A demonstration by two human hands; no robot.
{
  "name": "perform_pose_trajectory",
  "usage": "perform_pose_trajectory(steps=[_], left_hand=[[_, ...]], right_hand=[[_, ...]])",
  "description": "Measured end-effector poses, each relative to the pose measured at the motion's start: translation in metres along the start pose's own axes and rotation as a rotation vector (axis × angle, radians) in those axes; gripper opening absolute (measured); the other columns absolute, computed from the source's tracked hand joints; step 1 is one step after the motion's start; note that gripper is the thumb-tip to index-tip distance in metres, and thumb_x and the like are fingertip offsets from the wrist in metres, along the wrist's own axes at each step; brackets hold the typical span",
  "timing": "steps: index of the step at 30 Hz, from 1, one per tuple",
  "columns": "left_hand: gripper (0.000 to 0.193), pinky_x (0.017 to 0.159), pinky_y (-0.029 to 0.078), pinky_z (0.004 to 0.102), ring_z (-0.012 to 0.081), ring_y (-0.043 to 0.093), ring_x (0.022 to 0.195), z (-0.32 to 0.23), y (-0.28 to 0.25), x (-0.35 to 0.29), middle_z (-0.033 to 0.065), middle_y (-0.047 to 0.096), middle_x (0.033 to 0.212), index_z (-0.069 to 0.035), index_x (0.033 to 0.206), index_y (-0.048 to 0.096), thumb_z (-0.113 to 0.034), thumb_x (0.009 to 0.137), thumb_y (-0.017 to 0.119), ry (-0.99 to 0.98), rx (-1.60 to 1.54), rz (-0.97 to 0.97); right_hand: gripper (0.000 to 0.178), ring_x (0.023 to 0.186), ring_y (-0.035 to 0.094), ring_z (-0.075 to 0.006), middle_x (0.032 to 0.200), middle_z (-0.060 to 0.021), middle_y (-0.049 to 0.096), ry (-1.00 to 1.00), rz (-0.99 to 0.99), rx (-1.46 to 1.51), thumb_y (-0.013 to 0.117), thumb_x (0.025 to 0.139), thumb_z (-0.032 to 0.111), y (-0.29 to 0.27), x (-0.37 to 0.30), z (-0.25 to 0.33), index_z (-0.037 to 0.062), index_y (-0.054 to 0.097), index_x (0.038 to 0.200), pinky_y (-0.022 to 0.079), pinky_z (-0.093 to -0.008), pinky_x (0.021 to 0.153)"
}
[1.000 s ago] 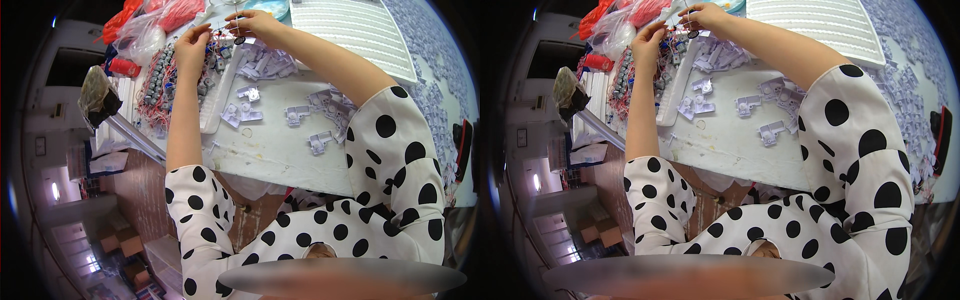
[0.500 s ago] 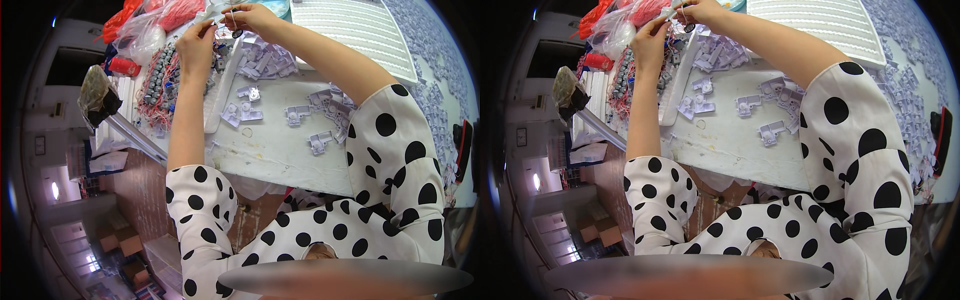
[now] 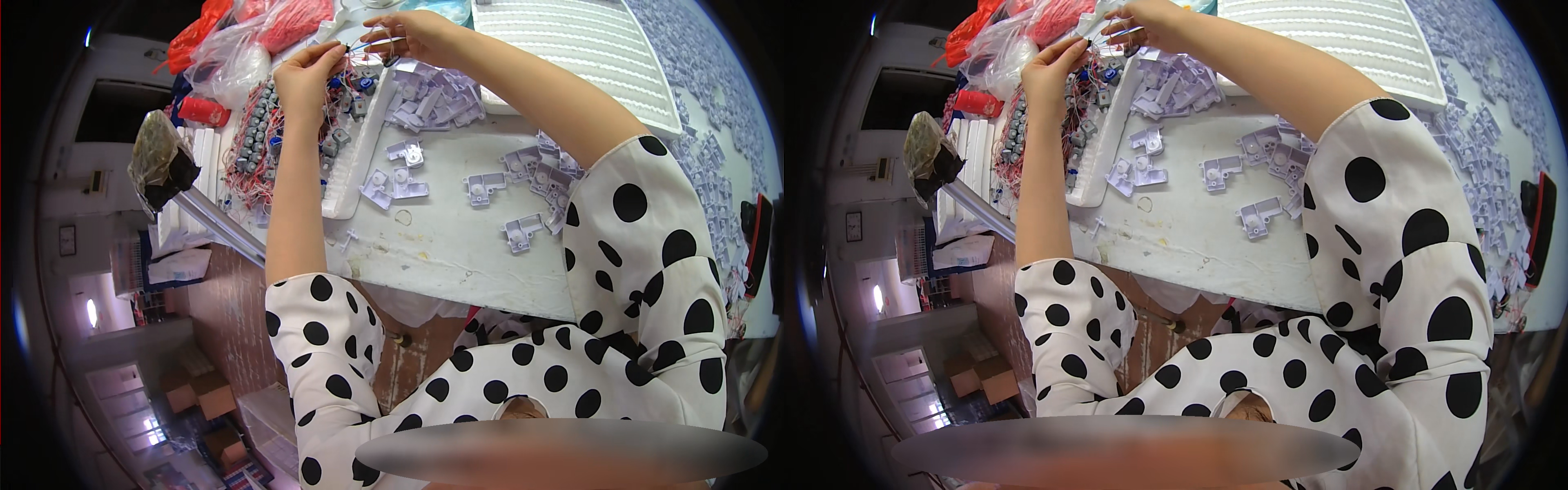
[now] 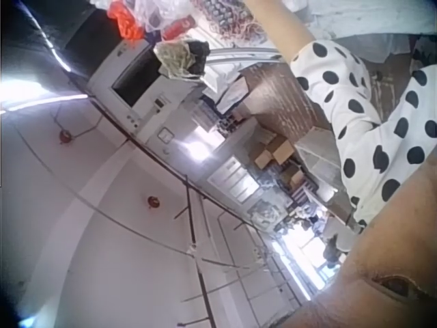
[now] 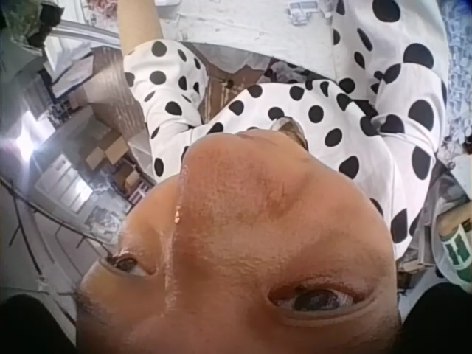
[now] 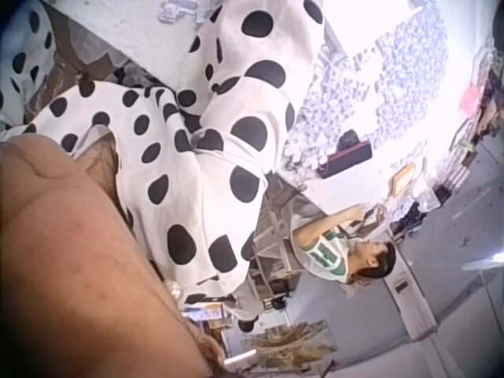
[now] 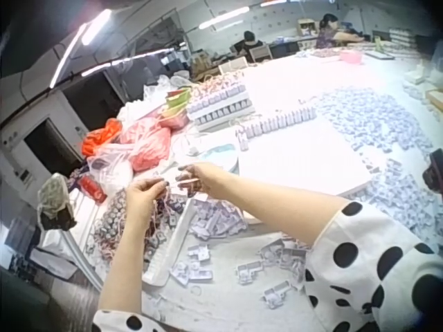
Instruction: The person assembles small electronic components by hand, connecting wiring harnesses to LED modules and then enclosing them in plastic covers and electronic housings.
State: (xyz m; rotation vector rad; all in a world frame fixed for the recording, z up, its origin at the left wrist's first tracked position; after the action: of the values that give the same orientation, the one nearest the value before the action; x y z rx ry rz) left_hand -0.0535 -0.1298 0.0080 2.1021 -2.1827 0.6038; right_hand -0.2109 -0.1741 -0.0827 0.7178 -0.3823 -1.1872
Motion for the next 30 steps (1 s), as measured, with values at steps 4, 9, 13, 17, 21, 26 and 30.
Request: perform_pose_trajectory(steps=[4,9,13,17,21,26,30], left_hand=[[0.018,0.076,0.057,0.0233,0.012,0.072,0.082,0.0,0.003,-0.015,0.0084,0.077,0.091,0.005,0.103,0.077,-0.006,0.088,0.077,0.133,0.142,-0.028],[0.016,0.073,0.055,0.0233,0.0095,0.071,0.08,-0.008,0.024,-0.025,0.0071,0.078,0.09,0.001,0.103,0.078,-0.008,0.09,0.076,0.264,0.228,-0.041],[0.017,0.073,0.056,0.0256,0.0123,0.072,0.079,-0.013,0.011,-0.035,0.0094,0.078,0.09,-0.003,0.104,0.078,-0.012,0.089,0.076,0.288,0.399,-0.035],[0.017,0.075,0.057,0.0288,0.0171,0.073,0.08,-0.018,0.026,-0.036,0.0106,0.077,0.092,-0.007,0.103,0.079,-0.015,0.089,0.076,0.336,0.501,-0.008],[0.017,0.077,0.056,0.0291,0.018,0.073,0.083,-0.019,0.021,-0.038,0.0107,0.076,0.093,-0.007,0.103,0.08,-0.015,0.088,0.077,0.427,0.537,-0.053],[0.018,0.077,0.056,0.0284,0.0172,0.073,0.083,-0.024,0.021,-0.045,0.0118,0.075,0.094,-0.007,0.104,0.08,-0.015,0.089,0.078,0.505,0.586,-0.083],[0.02,0.077,0.056,0.0297,0.0175,0.072,0.083,-0.029,0.018,-0.048,0.0118,0.075,0.094,-0.008,0.106,0.079,-0.017,0.088,0.078,0.54,0.623,-0.107]], right_hand=[[0.05,0.099,0.072,-0.018,0.119,-0.015,0.071,-0.056,0.066,-0.258,0.072,0.095,0.036,0.006,-0.014,0.004,0.0042,0.063,0.131,0.057,-0.03,0.09],[0.03,0.086,0.072,-0.0168,0.098,-0.0112,0.077,-0.313,-0.024,-0.737,0.068,0.09,0.011,-0.005,-0.008,0.017,0.0016,0.071,0.119,0.058,-0.0301,0.073],[0.033,0.078,0.073,-0.0168,0.092,-0.0126,0.077,-0.652,-0.074,-1.088,0.068,0.081,0.003,0.028,-0.057,0.035,-0.0019,0.072,0.114,0.058,-0.0282,0.071],[0.036,0.073,0.073,-0.018,0.088,-0.0138,0.077,-0.307,0.046,-1.106,0.075,0.077,0.009,-0.005,-0.024,0.038,-0.0025,0.073,0.111,0.06,-0.0315,0.066],[0.035,0.072,0.073,-0.0193,0.082,-0.0125,0.076,-0.171,0.086,-1.296,0.081,0.074,0.015,-0.007,-0.021,0.039,-0.0017,0.077,0.104,0.06,-0.0319,0.066],[0.026,0.071,0.074,-0.0202,0.078,-0.012,0.075,-0.316,0.18,-1.492,0.074,0.076,0.015,0.017,-0.052,0.052,0.0011,0.08,0.098,0.06,-0.0334,0.063],[0.024,0.065,0.072,-0.0204,0.078,-0.0113,0.074,-0.295,-0.017,-1.426,0.069,0.079,0.013,0.017,-0.023,0.059,0.001,0.079,0.097,0.06,-0.0352,0.062]])
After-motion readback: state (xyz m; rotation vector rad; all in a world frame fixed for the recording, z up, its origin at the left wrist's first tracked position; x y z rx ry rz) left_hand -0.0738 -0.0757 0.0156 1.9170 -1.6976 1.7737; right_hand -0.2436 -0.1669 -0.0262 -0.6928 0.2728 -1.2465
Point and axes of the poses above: each hand's wrist, its own x-axis towards the middle knuckle, its own y-axis out of the palm, z = x × y, the point moved 8 cm from there along x, towards the middle knuckle
